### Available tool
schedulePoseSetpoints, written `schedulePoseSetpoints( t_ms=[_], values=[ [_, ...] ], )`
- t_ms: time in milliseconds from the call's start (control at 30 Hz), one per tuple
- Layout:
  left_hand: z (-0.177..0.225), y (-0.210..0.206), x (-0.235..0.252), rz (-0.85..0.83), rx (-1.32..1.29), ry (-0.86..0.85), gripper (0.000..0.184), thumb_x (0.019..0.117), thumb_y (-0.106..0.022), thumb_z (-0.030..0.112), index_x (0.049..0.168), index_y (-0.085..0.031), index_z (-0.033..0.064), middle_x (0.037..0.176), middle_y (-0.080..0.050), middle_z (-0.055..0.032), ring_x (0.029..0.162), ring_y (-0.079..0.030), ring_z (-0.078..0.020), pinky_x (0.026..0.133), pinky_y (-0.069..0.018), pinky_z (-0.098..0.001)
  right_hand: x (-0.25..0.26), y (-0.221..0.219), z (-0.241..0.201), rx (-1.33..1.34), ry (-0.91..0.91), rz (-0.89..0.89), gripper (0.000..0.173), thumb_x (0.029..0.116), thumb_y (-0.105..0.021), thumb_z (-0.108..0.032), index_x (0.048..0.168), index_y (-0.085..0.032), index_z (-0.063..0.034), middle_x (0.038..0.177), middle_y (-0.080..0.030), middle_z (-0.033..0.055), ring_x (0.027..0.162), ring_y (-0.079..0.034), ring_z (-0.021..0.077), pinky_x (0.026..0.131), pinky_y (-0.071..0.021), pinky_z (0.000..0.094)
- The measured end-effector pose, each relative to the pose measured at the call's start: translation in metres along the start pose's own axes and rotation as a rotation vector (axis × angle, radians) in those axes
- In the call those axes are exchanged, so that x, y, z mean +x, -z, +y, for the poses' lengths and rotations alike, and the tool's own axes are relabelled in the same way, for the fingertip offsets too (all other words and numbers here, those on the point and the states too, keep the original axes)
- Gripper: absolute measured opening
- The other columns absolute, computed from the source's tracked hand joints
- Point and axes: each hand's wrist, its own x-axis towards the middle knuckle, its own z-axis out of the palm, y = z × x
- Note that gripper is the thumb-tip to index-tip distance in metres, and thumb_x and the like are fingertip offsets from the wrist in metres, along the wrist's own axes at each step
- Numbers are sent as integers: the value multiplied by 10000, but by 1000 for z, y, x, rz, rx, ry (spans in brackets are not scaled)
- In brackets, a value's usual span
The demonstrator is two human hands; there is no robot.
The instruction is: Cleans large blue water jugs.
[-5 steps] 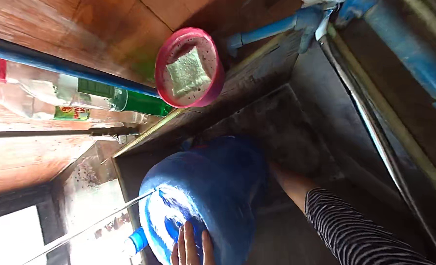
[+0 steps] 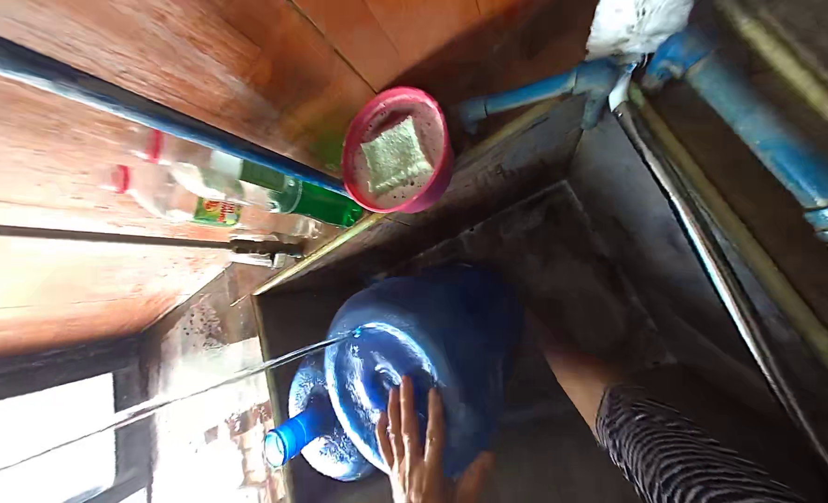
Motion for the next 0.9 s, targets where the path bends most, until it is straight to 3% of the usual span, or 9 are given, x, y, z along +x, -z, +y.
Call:
schedulePoseSetpoints(
  t_ms=[133,200,233,267,367,500,633,733,900],
  values=[
    [-9,-22,5,112,6,-50,878,907,-472,747,1431,-579,51,1517,-445,-326,1396,-438,-501,1109,-295,-673,19,-29,61,-149,186,327,408,1116,-392,-144,1381,-527,136,1379,-568,328,1289,-564,407,1111,-442,474],
    [-14,-21,12,183,-45,-25,835,912,-494,701,1400,-610,33,1496,-477,-316,1305,-525,-506,1023,-372,-682,-26,-5,1,-411,-14,12,468,1141,-325,-182,1556,-350,32,1618,-363,222,1496,-362,340,1221,-290,443],
    [-17,-17,16,203,-74,8,812,905,-541,638,1400,-599,-3,1490,-467,-338,1260,-544,-537,974,-395,-709,-28,-7,-7,-423,76,45,476,1143,-327,-204,1537,-363,60,1595,-379,257,1475,-384,369,1204,-319,444],
    [-19,-15,21,212,-82,38,810,903,-556,602,1416,-574,-25,1499,-449,-349,1258,-536,-560,965,-392,-730,-3,-23,10,-312,370,338,441,1107,-436,-197,1343,-560,154,1345,-583,368,1256,-582,478,1062,-477,506],
    [-21,-20,35,194,-92,46,817,930,-486,618,1469,-532,5,1553,-389,-336,1403,-350,-616,1066,-211,-807,-6,4,-48,-177,297,146,453,1107,-444,-227,1441,-498,74,1425,-544,307,1317,-547,410,1121,-416,526],
    [-23,-19,39,129,-155,66,885,932,-417,686,1551,-435,53,1631,-268,-304,1481,-198,-604,1074,-116,-834,-158,49,-102,-788,438,142,348,1084,-443,-168,1307,-624,30,1301,-635,274,1265,-587,418,1052,-431,607],
    [-20,-16,37,103,-166,56,867,947,-436,687,1566,-419,81,1640,-260,-290,1489,-190,-595,1083,-103,-839,-279,120,-74,-1014,76,538,310,1065,-505,-166,1238,-660,39,1243,-645,310,1212,-593,498,982,-444,687],
    [-16,-11,38,19,-200,102,836,964,-485,666,1602,-363,139,1675,-196,-251,1521,-125,-559,1120,-59,-809,-304,142,-39,-1077,-91,683,437,1053,-536,-226,1391,-567,50,1368,-557,359,1292,-521,544,1025,-395,717],
    [-13,1,40,-152,-231,157,849,985,-467,669,1647,-229,195,1713,-87,-181,1567,-24,-459,1172,14,-744,-292,98,-32,-1083,80,224,413,1081,-535,-265,1418,-576,-30,1268,-649,282,1172,-625,446,1033,-447,610]
  ],
)
